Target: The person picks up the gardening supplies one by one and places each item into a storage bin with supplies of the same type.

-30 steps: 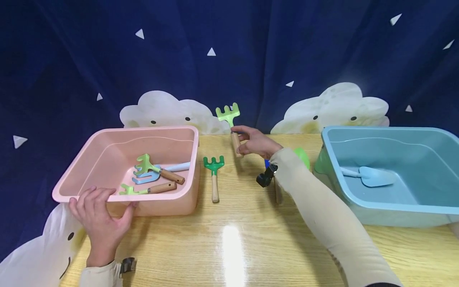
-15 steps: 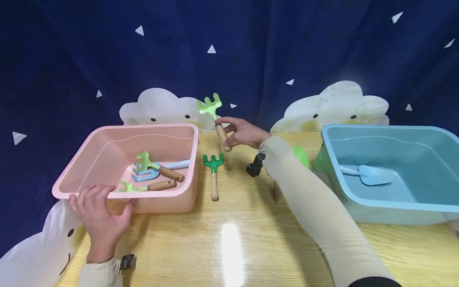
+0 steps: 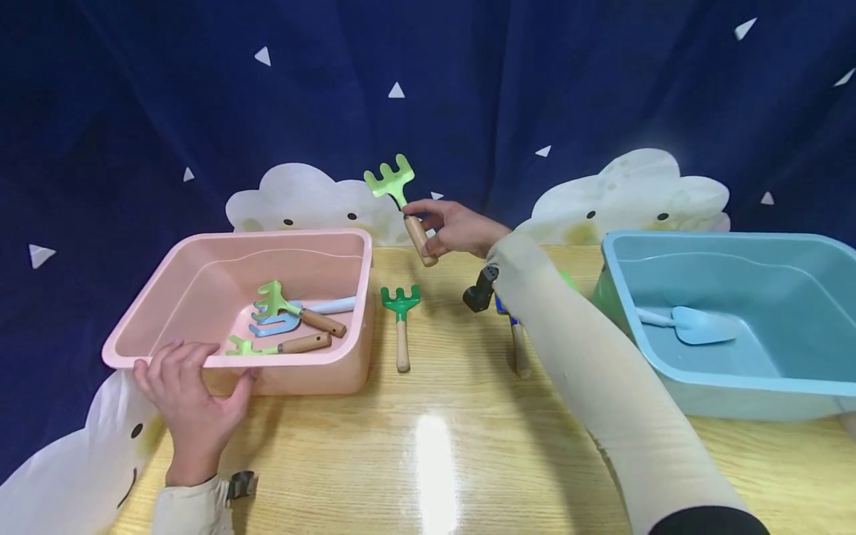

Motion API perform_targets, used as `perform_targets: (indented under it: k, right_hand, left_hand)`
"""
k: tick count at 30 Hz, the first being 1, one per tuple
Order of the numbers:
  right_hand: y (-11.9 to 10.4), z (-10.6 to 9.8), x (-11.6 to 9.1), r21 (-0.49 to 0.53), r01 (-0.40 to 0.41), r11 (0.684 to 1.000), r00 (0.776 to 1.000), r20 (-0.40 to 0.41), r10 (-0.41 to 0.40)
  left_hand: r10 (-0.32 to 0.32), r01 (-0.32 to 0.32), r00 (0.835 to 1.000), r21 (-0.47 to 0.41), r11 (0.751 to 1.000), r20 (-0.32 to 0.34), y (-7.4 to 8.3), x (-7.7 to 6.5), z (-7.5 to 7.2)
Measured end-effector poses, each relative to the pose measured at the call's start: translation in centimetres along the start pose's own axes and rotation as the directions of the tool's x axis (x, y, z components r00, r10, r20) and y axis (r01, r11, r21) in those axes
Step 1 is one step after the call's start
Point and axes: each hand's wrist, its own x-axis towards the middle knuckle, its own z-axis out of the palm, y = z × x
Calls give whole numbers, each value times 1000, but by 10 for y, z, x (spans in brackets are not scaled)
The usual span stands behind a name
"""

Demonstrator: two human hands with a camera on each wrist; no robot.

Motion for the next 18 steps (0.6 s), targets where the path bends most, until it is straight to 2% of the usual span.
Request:
perform_targets:
  k: [8, 18]
  right_hand:
    - [-15, -2, -2, -76, 3, 997, 1000, -26, -5]
    - [-34, -7, -7, -79, -7, 997, 1000, 6, 7]
  left_hand:
    - [16, -16, 999, 21, 1000, -29, -7, -5, 1]
    - [20, -20, 999, 8, 1000, -38, 2, 1, 1]
